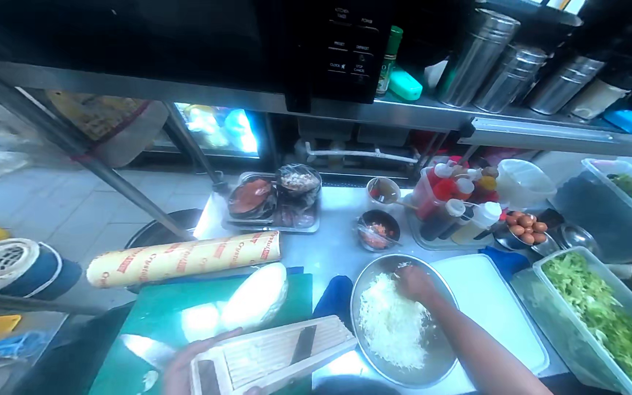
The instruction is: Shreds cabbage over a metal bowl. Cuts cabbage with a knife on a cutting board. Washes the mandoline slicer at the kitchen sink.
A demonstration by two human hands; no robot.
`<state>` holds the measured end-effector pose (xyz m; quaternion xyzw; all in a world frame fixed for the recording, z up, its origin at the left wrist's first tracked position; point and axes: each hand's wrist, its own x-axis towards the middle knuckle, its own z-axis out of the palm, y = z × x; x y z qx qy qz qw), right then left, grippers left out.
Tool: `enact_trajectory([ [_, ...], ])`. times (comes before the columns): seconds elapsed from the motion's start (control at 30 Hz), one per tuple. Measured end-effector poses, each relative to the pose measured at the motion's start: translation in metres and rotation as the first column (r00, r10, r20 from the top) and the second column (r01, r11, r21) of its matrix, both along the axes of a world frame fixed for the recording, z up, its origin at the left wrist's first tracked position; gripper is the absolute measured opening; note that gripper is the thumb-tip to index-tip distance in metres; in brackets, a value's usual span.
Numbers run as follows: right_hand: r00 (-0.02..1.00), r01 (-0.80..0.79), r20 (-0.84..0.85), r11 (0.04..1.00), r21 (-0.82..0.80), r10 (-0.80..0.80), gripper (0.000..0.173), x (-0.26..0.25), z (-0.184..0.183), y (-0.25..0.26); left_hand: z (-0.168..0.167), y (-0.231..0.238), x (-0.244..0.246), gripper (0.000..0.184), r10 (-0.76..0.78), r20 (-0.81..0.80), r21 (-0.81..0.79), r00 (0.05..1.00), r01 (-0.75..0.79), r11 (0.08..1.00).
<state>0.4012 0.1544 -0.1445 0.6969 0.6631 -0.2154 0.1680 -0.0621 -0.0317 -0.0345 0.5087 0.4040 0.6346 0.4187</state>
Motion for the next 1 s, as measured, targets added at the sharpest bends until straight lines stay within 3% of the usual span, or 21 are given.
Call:
enact_trajectory([
  [0.17, 0.998, 0.061, -0.027, 0.998, 0.007, -0.061, 0.036, -0.003, 0.001, 0.001, 0.01, 0.006, 0.01, 0.091, -0.038, 0.006, 0.0, 0.999, 0.038, 0.999],
  [0.27, 0.949, 0.167, -0.279, 0.984, 0.053, -0.146, 0.035, 0.006, 0.033, 0.0, 0.012, 0.006, 0.007, 0.091, -0.027, -0.006, 0.007, 1.0, 0.027, 1.0],
  [0.33, 0.811, 0.309, -0.512, 0.951, -0.033, -0.281, 0.031, 0.018, 0.047, -0.007, 0.012, 0.006, 0.004, 0.09, -0.021, -0.033, 0.003, 0.999, 0.021, 1.0],
  [0.4, 0.581, 0.427, -0.684, 0.881, -0.205, -0.441, 0.035, 0.03, 0.052, -0.018, 0.01, 0.006, 0.004, 0.09, -0.016, -0.045, -0.003, 0.999, 0.016, 1.0],
  [0.5, 0.251, 0.538, -0.758, 0.738, -0.407, -0.602, 0.039, 0.041, 0.052, -0.032, 0.008, 0.008, 0.005, 0.09, -0.023, -0.047, -0.001, 0.999, 0.023, 1.0],
  [0.57, 0.147, 0.572, -0.758, 0.679, -0.459, -0.636, 0.04, 0.046, 0.047, -0.038, 0.01, 0.01, 0.008, 0.09, -0.042, -0.037, -0.002, 0.998, 0.042, 0.999],
  [0.6, 0.141, 0.583, -0.763, 0.676, -0.452, -0.631, 0.037, 0.048, 0.042, -0.04, 0.011, 0.01, 0.01, 0.09, -0.052, -0.032, -0.001, 0.998, 0.052, 0.999],
  [0.67, 0.296, 0.585, -0.751, 0.734, -0.345, -0.59, 0.028, 0.049, 0.033, -0.043, 0.012, 0.012, 0.013, 0.091, -0.073, -0.022, 0.007, 0.997, 0.073, 0.997],
  [0.73, 0.614, 0.498, -0.64, 0.856, -0.139, -0.462, 0.021, 0.051, 0.022, -0.043, 0.014, 0.014, 0.016, 0.09, -0.084, -0.02, 0.01, 0.996, 0.084, 0.996],
  [0.8, 0.846, 0.362, -0.433, 0.931, 0.04, -0.31, 0.021, 0.049, 0.013, -0.04, 0.016, 0.015, 0.018, 0.089, -0.083, -0.016, 0.011, 0.996, 0.083, 0.996],
  [0.87, 0.943, 0.24, -0.259, 0.966, 0.1, -0.207, 0.025, 0.039, 0.012, -0.038, 0.017, 0.014, 0.019, 0.09, -0.081, -0.015, 0.01, 0.997, 0.082, 0.997],
  [1.0, 0.99, 0.12, -0.084, 0.991, 0.054, -0.115, 0.029, 0.026, 0.004, -0.037, 0.018, 0.01, 0.016, 0.088, -0.069, -0.013, 0.016, 0.998, 0.069, 0.997],
])
